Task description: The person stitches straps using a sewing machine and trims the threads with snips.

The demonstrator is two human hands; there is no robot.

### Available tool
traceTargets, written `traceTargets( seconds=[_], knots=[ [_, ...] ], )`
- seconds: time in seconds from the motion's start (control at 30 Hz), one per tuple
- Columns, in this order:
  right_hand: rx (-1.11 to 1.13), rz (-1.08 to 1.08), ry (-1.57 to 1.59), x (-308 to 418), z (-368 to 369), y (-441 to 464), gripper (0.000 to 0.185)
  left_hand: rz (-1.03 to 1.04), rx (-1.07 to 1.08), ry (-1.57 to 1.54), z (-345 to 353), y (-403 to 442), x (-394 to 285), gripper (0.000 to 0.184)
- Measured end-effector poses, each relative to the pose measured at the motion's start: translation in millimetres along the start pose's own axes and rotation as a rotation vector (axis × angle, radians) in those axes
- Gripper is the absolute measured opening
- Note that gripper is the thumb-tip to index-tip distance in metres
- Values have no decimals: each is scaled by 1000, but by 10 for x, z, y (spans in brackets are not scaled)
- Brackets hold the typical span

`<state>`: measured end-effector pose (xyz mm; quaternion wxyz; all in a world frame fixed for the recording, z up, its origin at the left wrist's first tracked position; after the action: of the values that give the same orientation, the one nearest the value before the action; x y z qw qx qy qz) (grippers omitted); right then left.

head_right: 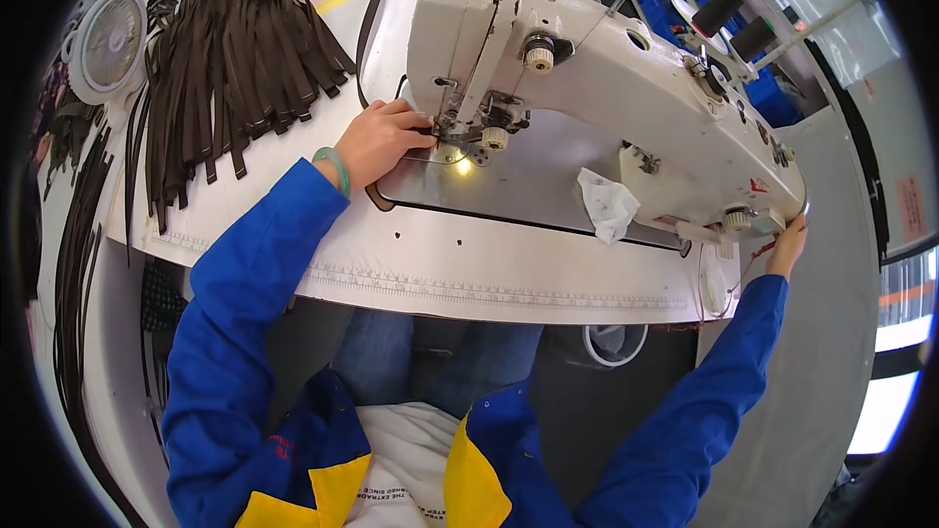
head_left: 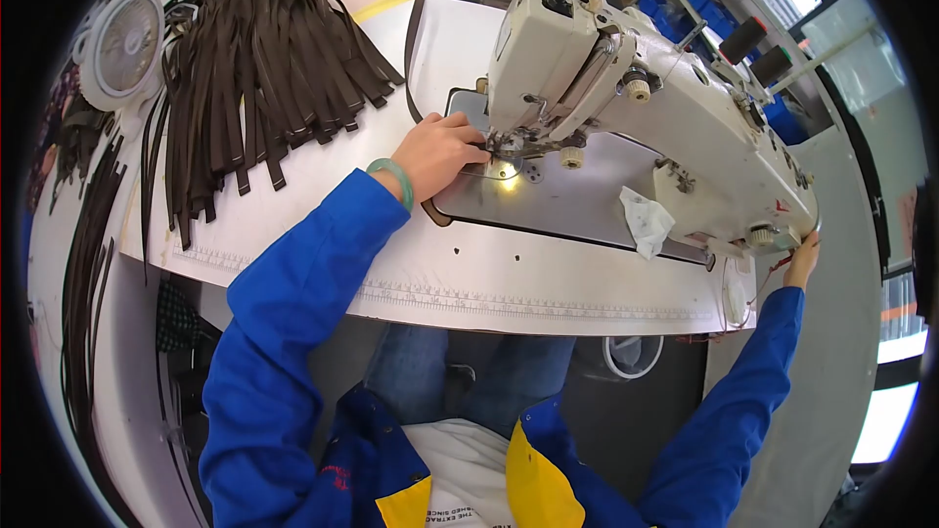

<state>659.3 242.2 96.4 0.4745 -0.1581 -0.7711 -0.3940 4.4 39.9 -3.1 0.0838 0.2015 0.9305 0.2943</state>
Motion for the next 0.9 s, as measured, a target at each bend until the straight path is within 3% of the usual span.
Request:
traceTargets(
  seconds=[0.2,0.3,0.4,0.5,0.6,0.7,0.9],
  knots=[
    [-23,-63,107,-226,28,77,43,-76,-44,-108,4,18,63,14],
    [-24,-67,129,-270,48,70,41,-183,-63,52,-179,-27,-24,10],
    [18,-11,131,-151,39,-2,40,-125,-7,86,-190,-161,-445,16],
    [51,8,151,-166,25,-29,39,-134,-9,116,-91,-211,-820,33],
    [71,8,91,-200,-6,67,38,-205,58,70,-58,-151,-823,35],
    [82,10,63,-223,-2,92,38,-235,-39,-28,-183,-107,-734,35],
    [70,16,96,-159,5,43,38,-185,-39,-169,-223,-153,-507,35]
  ],
)
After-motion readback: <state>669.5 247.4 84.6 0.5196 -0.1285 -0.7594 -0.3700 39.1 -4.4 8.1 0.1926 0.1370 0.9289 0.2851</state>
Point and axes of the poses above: each hand's wrist, its own y-axis towards the middle knuckle, its own z-axis out of the palm, x = y × z, the point moved 3 cm from there along y, towards the middle knuckle, and after that the axes turned 10 degrees about -x, right-handed, at the moved point
